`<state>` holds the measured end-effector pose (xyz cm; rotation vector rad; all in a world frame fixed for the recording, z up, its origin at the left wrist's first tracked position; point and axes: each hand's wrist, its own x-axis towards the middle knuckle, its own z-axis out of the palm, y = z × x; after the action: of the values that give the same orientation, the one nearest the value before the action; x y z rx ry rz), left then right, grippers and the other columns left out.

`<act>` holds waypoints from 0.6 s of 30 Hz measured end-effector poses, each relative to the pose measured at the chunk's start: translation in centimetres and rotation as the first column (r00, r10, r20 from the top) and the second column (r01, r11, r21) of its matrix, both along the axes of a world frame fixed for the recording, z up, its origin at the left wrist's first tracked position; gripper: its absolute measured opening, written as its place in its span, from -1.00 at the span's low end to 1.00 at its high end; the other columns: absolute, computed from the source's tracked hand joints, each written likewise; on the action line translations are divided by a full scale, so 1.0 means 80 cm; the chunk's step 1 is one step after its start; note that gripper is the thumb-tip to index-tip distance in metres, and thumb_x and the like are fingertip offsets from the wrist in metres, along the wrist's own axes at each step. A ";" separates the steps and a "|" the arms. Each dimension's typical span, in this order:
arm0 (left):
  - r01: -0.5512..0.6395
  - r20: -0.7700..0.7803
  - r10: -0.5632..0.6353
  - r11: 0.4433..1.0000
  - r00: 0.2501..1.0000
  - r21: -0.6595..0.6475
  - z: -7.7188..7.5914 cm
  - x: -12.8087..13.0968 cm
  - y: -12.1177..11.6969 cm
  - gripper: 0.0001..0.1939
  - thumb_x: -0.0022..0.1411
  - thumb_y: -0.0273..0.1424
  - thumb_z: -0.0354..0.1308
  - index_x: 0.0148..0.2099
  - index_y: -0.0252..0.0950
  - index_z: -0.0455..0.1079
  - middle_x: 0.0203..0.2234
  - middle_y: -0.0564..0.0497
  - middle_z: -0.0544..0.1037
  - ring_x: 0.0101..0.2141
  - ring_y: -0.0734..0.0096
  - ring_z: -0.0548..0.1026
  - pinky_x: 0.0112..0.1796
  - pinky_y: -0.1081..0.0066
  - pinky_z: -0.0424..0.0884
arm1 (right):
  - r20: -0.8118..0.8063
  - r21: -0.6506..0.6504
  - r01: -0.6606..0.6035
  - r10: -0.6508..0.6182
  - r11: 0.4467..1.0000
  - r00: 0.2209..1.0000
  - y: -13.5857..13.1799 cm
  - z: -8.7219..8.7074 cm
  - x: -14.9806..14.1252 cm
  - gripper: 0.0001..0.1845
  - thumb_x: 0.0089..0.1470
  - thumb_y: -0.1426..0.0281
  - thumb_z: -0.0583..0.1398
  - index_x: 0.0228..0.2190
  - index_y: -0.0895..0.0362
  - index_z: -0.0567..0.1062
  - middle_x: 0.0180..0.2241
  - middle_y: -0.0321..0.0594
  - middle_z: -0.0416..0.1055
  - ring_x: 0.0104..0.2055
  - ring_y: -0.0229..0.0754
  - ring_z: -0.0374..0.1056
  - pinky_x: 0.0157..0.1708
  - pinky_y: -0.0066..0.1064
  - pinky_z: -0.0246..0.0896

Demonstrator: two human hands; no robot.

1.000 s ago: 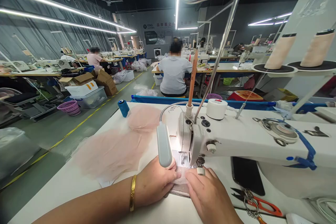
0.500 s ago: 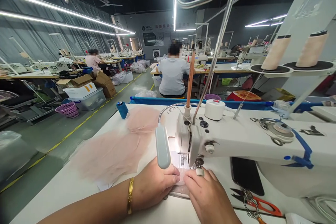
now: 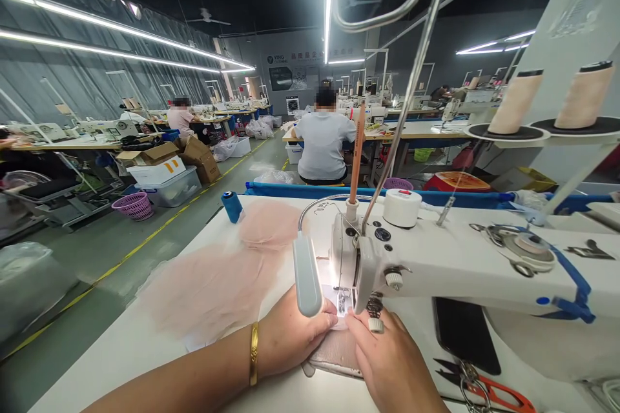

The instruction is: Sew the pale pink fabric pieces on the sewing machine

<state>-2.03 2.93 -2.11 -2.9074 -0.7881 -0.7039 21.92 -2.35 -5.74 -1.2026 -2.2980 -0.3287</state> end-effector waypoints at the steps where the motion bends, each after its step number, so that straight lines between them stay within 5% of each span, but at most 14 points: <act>1: -0.008 -0.003 0.008 1.000 1.000 0.003 0.000 0.000 0.000 -0.79 0.45 -0.46 0.15 -0.32 -0.28 0.43 -0.29 -0.01 0.58 -0.27 0.27 0.47 -0.15 0.29 0.32 | 0.005 0.002 0.006 -0.006 1.000 1.000 0.001 -0.002 0.000 -0.53 0.27 0.58 0.05 0.08 0.04 0.56 0.02 -0.19 0.64 -0.21 -0.08 0.59 -0.28 -0.28 0.49; 7: -0.001 0.001 0.001 0.999 1.000 -0.037 0.005 -0.003 0.003 -0.84 0.42 -0.40 0.20 -0.28 -0.27 0.48 -0.23 -0.06 0.61 -0.21 0.21 0.50 -0.09 0.24 0.37 | -0.040 0.047 0.050 -0.048 0.998 0.998 -0.004 0.001 -0.009 -0.53 0.27 0.59 0.00 -0.01 0.07 0.60 0.00 -0.11 0.65 -0.20 -0.07 0.59 -0.24 -0.27 0.51; 12: -0.003 0.043 0.009 0.991 0.999 -0.131 0.017 -0.008 0.012 -0.83 0.49 -0.31 0.13 -0.15 -0.24 0.51 -0.23 -0.06 0.61 -0.18 0.15 0.53 -0.02 0.16 0.38 | -0.002 0.043 -0.099 0.099 0.994 0.995 -0.004 0.022 -0.010 -0.53 0.20 0.62 0.06 0.01 0.06 0.59 -0.06 -0.19 0.67 -0.19 -0.09 0.55 -0.16 -0.29 0.47; 15: -0.108 0.051 0.117 0.983 0.992 -0.150 0.026 -0.011 0.015 -0.83 0.46 -0.32 0.13 -0.20 -0.24 0.46 -0.27 -0.06 0.58 -0.22 0.15 0.51 -0.08 0.18 0.39 | 0.019 0.064 0.083 -0.084 0.995 0.996 0.004 0.022 0.008 -0.59 0.17 0.60 0.08 -0.11 0.06 0.62 -0.17 -0.11 0.66 -0.25 -0.03 0.51 -0.27 -0.24 0.41; 18: -0.060 0.012 0.064 0.978 0.998 -0.199 0.036 -0.012 0.016 -0.72 0.47 -0.30 0.11 -0.35 -0.24 0.36 -0.43 0.02 0.49 -0.38 0.27 0.42 -0.22 0.27 0.37 | 0.008 0.125 0.191 -0.193 0.974 0.981 0.006 0.020 0.021 -0.69 0.21 0.58 0.08 -0.29 0.10 0.62 -0.25 -0.04 0.64 -0.19 0.07 0.52 -0.21 -0.13 0.41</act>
<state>-3.01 4.18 0.75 -3.0392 -1.0014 -0.6847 23.61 -1.84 -4.11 -1.3655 -2.1472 -0.5481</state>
